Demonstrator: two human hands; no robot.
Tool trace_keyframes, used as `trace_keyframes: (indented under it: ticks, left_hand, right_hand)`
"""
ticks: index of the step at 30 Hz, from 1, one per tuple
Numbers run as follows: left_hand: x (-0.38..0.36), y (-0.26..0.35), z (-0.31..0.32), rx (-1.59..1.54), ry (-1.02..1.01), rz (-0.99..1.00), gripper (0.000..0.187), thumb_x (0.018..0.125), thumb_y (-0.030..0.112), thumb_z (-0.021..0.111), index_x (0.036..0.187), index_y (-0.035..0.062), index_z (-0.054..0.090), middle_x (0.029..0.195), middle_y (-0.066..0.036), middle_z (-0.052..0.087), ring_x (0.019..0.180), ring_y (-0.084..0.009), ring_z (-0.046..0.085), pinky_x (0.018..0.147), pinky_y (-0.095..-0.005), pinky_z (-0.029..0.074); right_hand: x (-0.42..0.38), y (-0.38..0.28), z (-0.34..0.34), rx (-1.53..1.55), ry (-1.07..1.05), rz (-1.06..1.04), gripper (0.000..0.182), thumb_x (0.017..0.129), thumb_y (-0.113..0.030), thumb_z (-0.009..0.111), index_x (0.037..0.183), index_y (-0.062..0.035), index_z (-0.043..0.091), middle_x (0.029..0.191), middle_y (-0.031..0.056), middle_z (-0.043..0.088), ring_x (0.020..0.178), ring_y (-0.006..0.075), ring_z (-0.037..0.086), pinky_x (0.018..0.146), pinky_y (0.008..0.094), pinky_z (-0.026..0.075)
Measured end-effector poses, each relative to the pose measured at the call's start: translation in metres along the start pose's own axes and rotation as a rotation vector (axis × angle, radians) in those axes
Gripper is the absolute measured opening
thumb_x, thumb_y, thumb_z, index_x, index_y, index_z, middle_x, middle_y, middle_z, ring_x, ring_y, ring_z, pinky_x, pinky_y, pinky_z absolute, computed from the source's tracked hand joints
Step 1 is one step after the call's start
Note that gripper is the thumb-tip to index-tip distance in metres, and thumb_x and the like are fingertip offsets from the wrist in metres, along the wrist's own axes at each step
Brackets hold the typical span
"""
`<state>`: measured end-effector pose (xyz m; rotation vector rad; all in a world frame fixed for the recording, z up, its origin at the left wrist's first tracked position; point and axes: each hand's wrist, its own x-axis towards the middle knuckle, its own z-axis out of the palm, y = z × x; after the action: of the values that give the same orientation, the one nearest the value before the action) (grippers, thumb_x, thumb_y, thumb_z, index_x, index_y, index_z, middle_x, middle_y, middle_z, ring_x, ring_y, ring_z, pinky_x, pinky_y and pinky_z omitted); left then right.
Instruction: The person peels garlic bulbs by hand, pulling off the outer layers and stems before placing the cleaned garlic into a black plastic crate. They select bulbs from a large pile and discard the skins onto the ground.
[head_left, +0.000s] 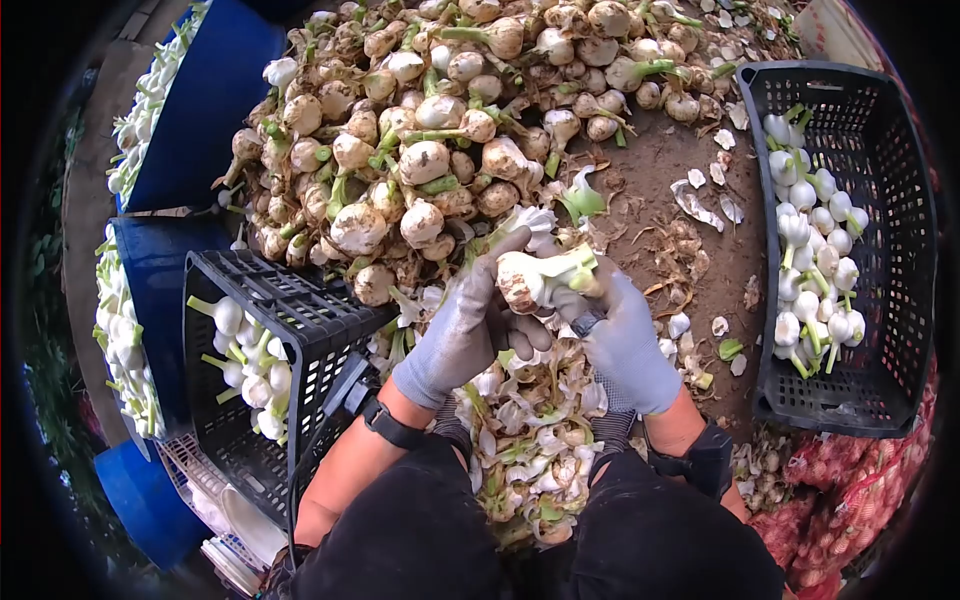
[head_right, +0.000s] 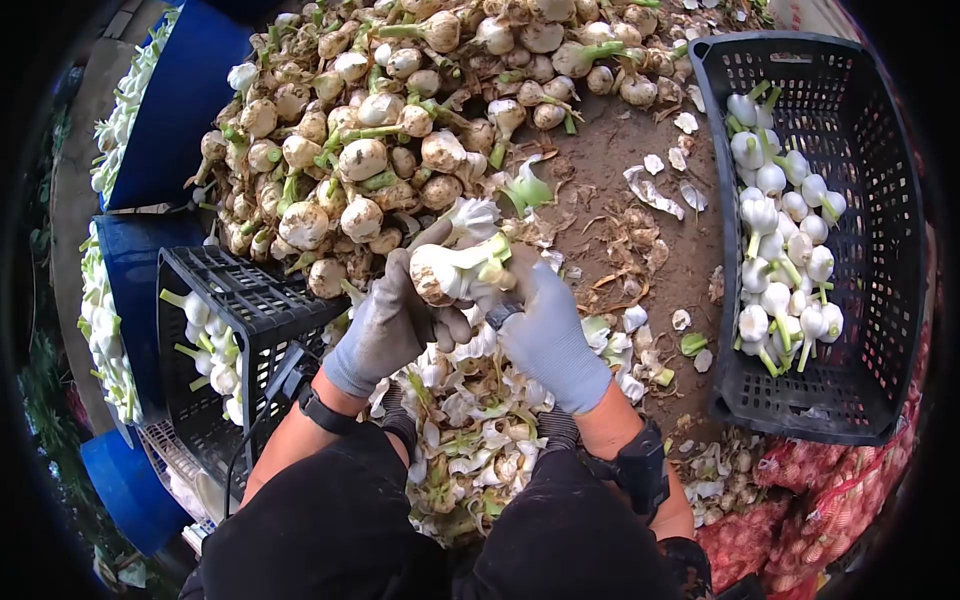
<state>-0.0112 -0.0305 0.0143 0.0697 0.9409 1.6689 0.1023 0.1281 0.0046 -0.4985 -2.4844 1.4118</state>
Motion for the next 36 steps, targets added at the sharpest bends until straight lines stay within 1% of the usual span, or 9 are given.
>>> trace_keyframes:
  ticks: [2, 4, 11, 15, 18, 20, 23, 31, 36]
  left_hand:
    - [-0.001, 0.004, 0.010, 0.197, 0.023, -0.004, 0.081, 0.092, 0.050, 0.057, 0.151, 0.0065, 0.023, 0.114, -0.011, 0.062, 0.078, -0.0163, 0.065, 0.064, -0.0250, 0.052]
    - [0.000, -0.002, 0.016, 0.444, 0.095, 0.066, 0.070, 0.094, 0.026, 0.059, 0.150, 0.0034, 0.023, 0.111, -0.011, 0.062, 0.078, -0.0173, 0.064, 0.066, -0.0257, 0.052]
    - [0.001, -0.003, -0.012, 0.668, 0.452, 0.165, 0.044, 0.103, 0.032, 0.049, 0.130, -0.0023, 0.053, 0.107, -0.008, 0.064, 0.096, -0.0090, 0.060, 0.083, -0.0231, 0.049]
    - [-0.004, 0.012, 0.001, 1.351, 0.082, 0.463, 0.041, 0.091, 0.028, 0.067, 0.119, -0.0012, 0.061, 0.123, -0.012, 0.058, 0.105, -0.0139, 0.058, 0.093, -0.0284, 0.047]
    - [-0.001, 0.009, -0.007, 1.086, 0.087, 0.226, 0.039, 0.083, 0.020, 0.075, 0.113, -0.0006, 0.062, 0.127, -0.013, 0.057, 0.108, -0.0165, 0.058, 0.094, -0.0314, 0.048]
    - [-0.005, 0.007, 0.001, 0.307, 0.248, -0.048, 0.031, 0.084, 0.015, 0.076, 0.108, 0.0002, 0.063, 0.128, -0.013, 0.056, 0.108, -0.0168, 0.059, 0.095, -0.0319, 0.049]
    - [-0.007, 0.003, -0.005, -0.049, 0.084, 0.060, 0.028, 0.092, 0.023, 0.067, 0.107, -0.0003, 0.063, 0.133, -0.015, 0.054, 0.119, -0.0239, 0.056, 0.103, -0.0358, 0.045]
    - [0.002, 0.015, -0.027, -0.449, 0.166, 0.268, 0.044, 0.103, 0.020, 0.044, 0.137, -0.0078, 0.041, 0.139, -0.020, 0.048, 0.128, -0.0348, 0.048, 0.112, -0.0492, 0.038]
    - [0.002, 0.013, -0.013, -0.052, 0.241, 0.276, 0.044, 0.100, 0.022, 0.052, 0.136, -0.0026, 0.046, 0.132, -0.017, 0.054, 0.125, -0.0274, 0.051, 0.113, -0.0420, 0.037]
  right_hand:
    - [0.008, -0.026, -0.007, 0.868, -0.110, 0.506, 0.022, 0.087, -0.002, 0.061, 0.109, 0.0013, 0.065, 0.102, 0.0085, 0.068, 0.090, 0.0189, 0.065, 0.077, 0.0318, 0.052]
    - [0.004, -0.012, -0.003, 0.813, -0.146, 0.481, 0.024, 0.089, 0.000, 0.059, 0.112, 0.0026, 0.064, 0.098, 0.0057, 0.067, 0.087, 0.0146, 0.063, 0.075, 0.0298, 0.051]
    - [-0.018, -0.007, 0.004, 0.801, -0.371, 0.642, 0.035, 0.084, 0.010, 0.043, 0.113, 0.0032, 0.063, 0.083, 0.0064, 0.063, 0.075, 0.0122, 0.060, 0.070, 0.0276, 0.049]
    - [-0.006, -0.018, 0.000, 0.492, -0.289, 0.396, 0.043, 0.075, 0.011, 0.043, 0.116, 0.0063, 0.059, 0.097, 0.0161, 0.068, 0.092, 0.0237, 0.065, 0.085, 0.0347, 0.049]
    - [-0.008, -0.002, -0.002, 0.171, -0.405, 0.156, 0.032, 0.072, 0.002, 0.052, 0.103, 0.0015, 0.061, 0.093, 0.0206, 0.065, 0.082, 0.0356, 0.065, 0.076, 0.0398, 0.052]
    - [-0.004, 0.003, -0.007, -0.089, -0.350, 0.184, 0.028, 0.073, -0.001, 0.054, 0.100, -0.0009, 0.062, 0.091, 0.0210, 0.065, 0.080, 0.0373, 0.064, 0.074, 0.0425, 0.052]
    - [-0.006, 0.024, -0.010, -0.411, -0.171, 0.131, 0.024, 0.074, -0.007, 0.057, 0.097, -0.0079, 0.065, 0.084, 0.0192, 0.065, 0.077, 0.0366, 0.066, 0.069, 0.0477, 0.052]
    - [-0.053, 0.002, -0.011, 0.050, -1.146, 0.081, 0.031, 0.074, -0.016, 0.062, 0.103, -0.0057, 0.067, 0.082, 0.0181, 0.068, 0.081, 0.0377, 0.067, 0.073, 0.0469, 0.053]
    - [-0.014, -0.003, -0.027, -0.623, -0.387, 0.119, 0.058, 0.077, -0.020, 0.074, 0.130, -0.0071, 0.056, 0.112, 0.0192, 0.065, 0.094, 0.0339, 0.066, 0.085, 0.0444, 0.052]
